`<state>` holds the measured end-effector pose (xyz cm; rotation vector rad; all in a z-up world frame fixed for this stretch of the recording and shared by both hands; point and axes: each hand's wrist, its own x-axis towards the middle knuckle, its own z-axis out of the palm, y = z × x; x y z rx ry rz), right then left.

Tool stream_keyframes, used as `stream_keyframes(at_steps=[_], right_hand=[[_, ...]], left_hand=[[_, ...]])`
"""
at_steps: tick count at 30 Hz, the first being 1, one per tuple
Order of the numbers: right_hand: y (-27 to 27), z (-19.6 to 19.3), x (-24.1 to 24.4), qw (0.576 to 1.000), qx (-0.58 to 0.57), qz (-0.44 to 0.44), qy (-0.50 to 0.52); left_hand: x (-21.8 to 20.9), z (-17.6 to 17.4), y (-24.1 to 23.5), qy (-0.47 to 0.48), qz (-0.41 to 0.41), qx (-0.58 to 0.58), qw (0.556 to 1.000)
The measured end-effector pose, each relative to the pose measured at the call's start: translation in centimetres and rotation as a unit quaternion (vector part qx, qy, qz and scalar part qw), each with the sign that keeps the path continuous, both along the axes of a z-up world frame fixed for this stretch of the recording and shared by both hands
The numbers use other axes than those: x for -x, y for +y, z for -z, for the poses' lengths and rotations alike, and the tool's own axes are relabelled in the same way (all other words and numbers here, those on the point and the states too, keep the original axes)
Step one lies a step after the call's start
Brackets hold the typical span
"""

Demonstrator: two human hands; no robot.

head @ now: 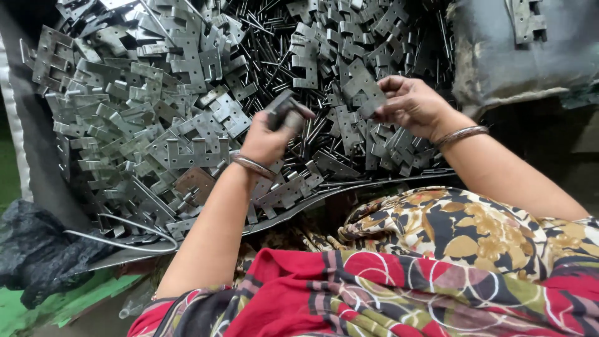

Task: The person picks up metal hinges and pins from a large bin, inserting the pins into the hinges by hand. They then place the assembled hinges onto a padded surface next to the bin.

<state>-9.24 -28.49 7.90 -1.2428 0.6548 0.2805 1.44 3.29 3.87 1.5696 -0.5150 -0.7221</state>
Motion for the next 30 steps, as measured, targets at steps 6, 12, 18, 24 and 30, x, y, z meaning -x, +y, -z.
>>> stream_keyframes(at_steps=[6,12,18,24,30], right_hand=[[1.8,3.2,-0.5,0.912,0.224,-0.125,-0.321],[9.9,-6.4,-2.8,0.885,0.272,-0.194,-0.324],[10.8,-4.9,-1.0,0.655,0.469,-0.383,-0.452],[9.7,-3.7,-0.2,0.741,0.38,-0.34,-0.438],[4.8,-4.2,-0.6,0.98,0.033,-0.03,-0.195]], left_hand=[[-0.5,1.6,0.0,0.448,-0.113,0.423,0.779],[5.8,2.1,-3.0,0.481,-0.07,0.366,0.794],[8.4,-0.3,-5.1,0.555,-0.16,0.378,0.724],[5.1,-0.9,-3.9,0.432,-0.142,0.264,0.85],[1.2,-3.2,0.6,-0.232,0.046,-0.124,0.964]])
